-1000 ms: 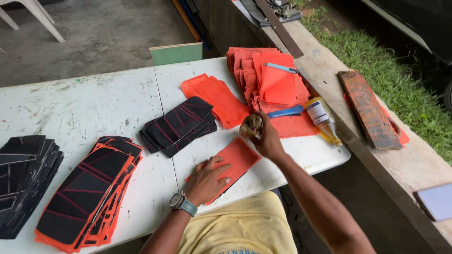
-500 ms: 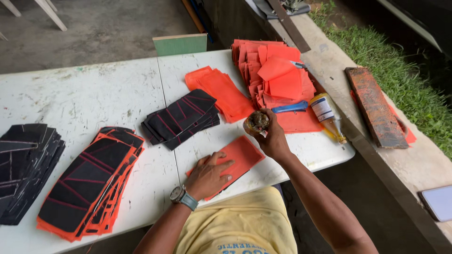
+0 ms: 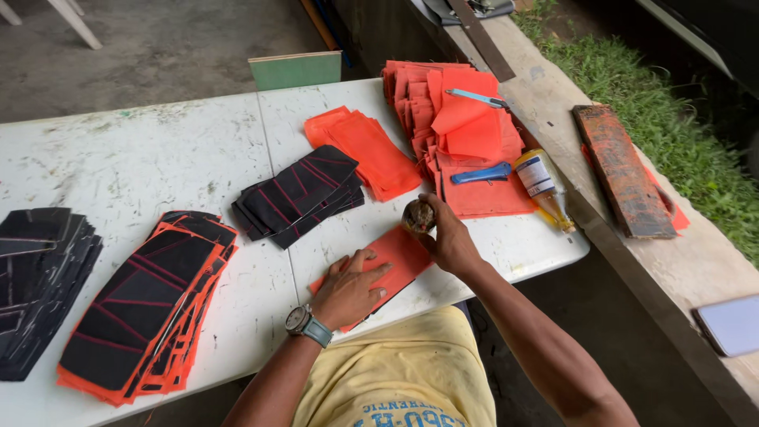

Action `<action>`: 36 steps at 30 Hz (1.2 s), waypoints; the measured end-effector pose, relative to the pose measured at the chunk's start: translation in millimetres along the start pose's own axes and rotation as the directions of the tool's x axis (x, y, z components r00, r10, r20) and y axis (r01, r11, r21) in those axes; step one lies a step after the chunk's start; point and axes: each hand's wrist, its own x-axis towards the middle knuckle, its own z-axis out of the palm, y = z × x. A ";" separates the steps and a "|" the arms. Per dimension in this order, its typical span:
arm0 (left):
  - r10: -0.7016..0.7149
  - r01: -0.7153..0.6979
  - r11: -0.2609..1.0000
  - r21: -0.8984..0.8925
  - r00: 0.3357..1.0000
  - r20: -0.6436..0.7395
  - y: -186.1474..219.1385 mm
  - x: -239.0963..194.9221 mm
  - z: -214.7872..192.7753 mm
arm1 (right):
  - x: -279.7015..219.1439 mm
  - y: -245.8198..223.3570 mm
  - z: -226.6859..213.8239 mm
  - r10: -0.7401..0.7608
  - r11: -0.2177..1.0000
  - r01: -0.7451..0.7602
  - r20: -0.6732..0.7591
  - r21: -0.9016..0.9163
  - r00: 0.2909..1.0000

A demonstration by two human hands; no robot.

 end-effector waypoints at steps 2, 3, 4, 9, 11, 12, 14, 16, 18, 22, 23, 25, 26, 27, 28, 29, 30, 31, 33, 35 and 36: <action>-0.008 0.008 1.000 -0.024 1.000 0.009 1.0 3.7 -0.9 | -1.5 -0.7 -5.7 -0.020 0.999 0.019 0.073 0.027 0.997; -0.023 0.023 0.999 -0.038 1.000 0.015 0.2 0.4 -0.2 | -4.8 -2.7 -4.5 -0.033 0.998 0.027 0.118 0.049 0.993; -0.016 0.016 0.999 -0.035 1.000 -0.002 -0.8 -1.7 0.5 | -6.4 -3.3 -4.3 -0.024 0.998 0.019 0.100 0.053 0.995; 0.002 -0.002 0.999 -0.037 1.000 -0.010 -2.4 0.5 0.4 | -13.8 -2.4 -10.3 -0.035 0.999 0.037 0.090 -0.026 0.995; -0.009 0.009 1.000 -0.029 1.000 -0.004 -3.0 -0.4 -0.1 | -16.0 -4.0 -9.8 0.049 0.999 -0.050 0.117 0.003 0.992; -0.011 0.011 1.000 -0.026 1.000 0.003 -1.9 -1.0 1.0 | -20.1 -5.3 -10.4 0.097 0.995 -0.100 0.130 0.015 0.987; -0.008 0.009 1.000 -0.026 1.000 0.013 0.5 0.8 1.3 | -28.0 -8.6 -16.9 0.113 0.993 -0.110 0.099 -0.031 0.989; -0.022 0.022 1.000 -0.022 1.000 0.013 1.4 -2.1 2.0 | -41.2 -14.9 -22.1 0.125 0.991 -0.120 0.113 -0.051 0.986; -0.034 0.034 0.999 -0.013 0.999 0.007 0.3 -1.3 -0.4 | -52.6 -19.8 -30.8 0.143 0.989 -0.136 0.158 -0.054 0.977; 0.037 -0.037 0.999 -0.023 0.999 -0.001 -0.7 -1.3 5.9 | -55.8 -13.1 -34.3 0.166 0.986 -0.164 0.138 -0.020 0.977; 0.035 -0.035 0.999 -0.016 0.999 0.001 -2.0 0.1 3.6 | -39.2 -8.9 -24.3 0.166 0.986 -0.165 0.105 -0.015 0.981; 0.013 -0.013 1.000 -0.004 1.000 0.017 -1.2 1.5 -2.5 | -4.0 -4.9 -9.3 0.150 0.988 -0.151 0.070 0.015 0.986; -0.008 0.008 1.000 0.001 0.999 0.032 0.2 2.2 -5.2 | 13.5 -4.5 -3.6 0.134 0.990 -0.136 0.069 0.039 0.989; -0.031 0.031 1.000 0.001 0.998 0.053 2.5 1.0 -4.7 | 22.8 -5.4 0.4 0.124 0.990 -0.128 0.073 0.063 0.990; -0.037 0.037 0.999 0.005 0.999 0.038 3.1 0.6 -4.1 | 28.2 -6.8 3.0 0.131 0.988 -0.138 0.101 0.068 0.986; -0.040 0.040 0.999 0.004 0.999 0.024 4.5 1.6 -1.5 | 27.1 -8.1 0.8 0.142 0.986 -0.152 0.130 0.067 0.981; -0.043 0.043 0.999 0.002 0.999 0.009 4.1 3.0 0.9 | 23.1 -9.6 -2.5 0.153 0.984 -0.165 0.158 0.065 0.976; -0.035 0.035 0.999 0.017 0.999 -0.008 3.4 2.6 5.7 | 10.9 -11.7 -7.4 0.165 0.984 -0.173 0.162 0.036 0.973; -0.016 0.019 0.999 0.051 0.999 -0.045 0.3 2.8 13.5 | -26.2 -18.1 -20.2 0.185 0.983 -0.184 0.165 -0.022 0.969; 0.018 -0.014 0.998 0.068 0.998 -0.053 -1.2 0.7 15.6 | -55.5 -20.7 -35.0 0.201 0.980 -0.198 0.189 -0.036 0.961; 0.038 -0.034 0.996 0.081 0.998 -0.059 0.2 -1.1 15.0 | -65.8 -19.2 -42.2 0.198 0.980 -0.192 0.200 -0.051 0.960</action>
